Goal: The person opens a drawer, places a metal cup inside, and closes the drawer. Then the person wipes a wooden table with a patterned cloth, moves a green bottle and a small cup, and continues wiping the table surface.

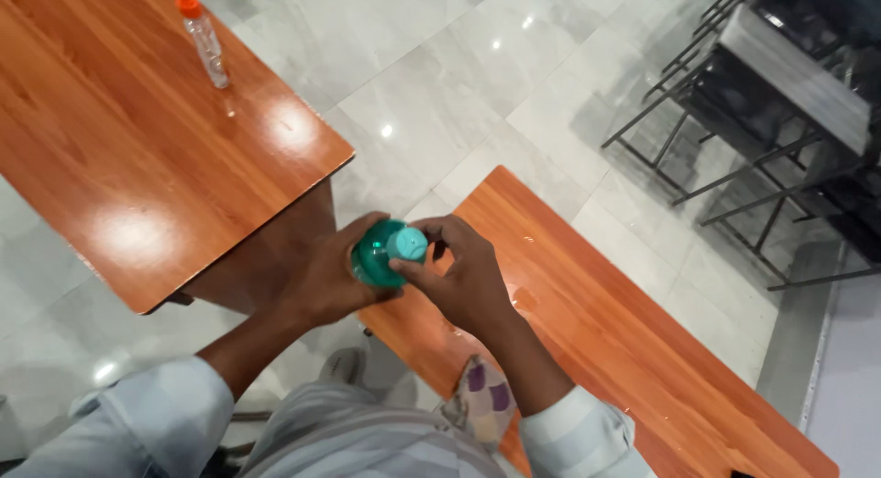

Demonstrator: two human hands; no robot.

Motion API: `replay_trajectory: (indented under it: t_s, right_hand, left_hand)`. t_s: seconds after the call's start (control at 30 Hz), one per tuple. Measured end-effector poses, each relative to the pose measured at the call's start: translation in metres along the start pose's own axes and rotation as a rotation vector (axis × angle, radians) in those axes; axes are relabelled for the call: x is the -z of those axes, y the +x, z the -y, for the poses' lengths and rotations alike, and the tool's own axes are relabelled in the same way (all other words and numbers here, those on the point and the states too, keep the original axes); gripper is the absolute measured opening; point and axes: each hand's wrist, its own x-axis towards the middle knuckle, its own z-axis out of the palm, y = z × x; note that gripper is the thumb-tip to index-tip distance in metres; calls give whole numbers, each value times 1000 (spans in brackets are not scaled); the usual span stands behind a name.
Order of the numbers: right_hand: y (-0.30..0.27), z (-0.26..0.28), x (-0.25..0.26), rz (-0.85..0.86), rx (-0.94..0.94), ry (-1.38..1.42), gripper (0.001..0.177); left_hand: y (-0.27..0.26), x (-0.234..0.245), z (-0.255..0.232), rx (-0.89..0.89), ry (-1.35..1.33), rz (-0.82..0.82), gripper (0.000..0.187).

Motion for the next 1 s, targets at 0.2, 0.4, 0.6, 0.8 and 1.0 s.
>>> replay_trajectory:
  t_s: [0.2,0.4,0.6,0.8,1.0]
  right_hand:
    - [42,10,-68,-86,-43,33,46]
    - [59,3,-95,-102,38,9,77]
    - [52,-25,-82,-212,-155,61,65]
    - [38,-53,-64,-371,-269,141,79]
    - [14,-75,-48,-467,-324,12,77]
  left_hand:
    - [23,51,42,-65,78,-108,91]
    - [49,101,81,-4,-32,-169,79]
    - [93,143,116,-78,25,-287,85]
    - [125,163,136,-39,27,-302,83]
    - [136,168,161,-59,-22,-322,84]
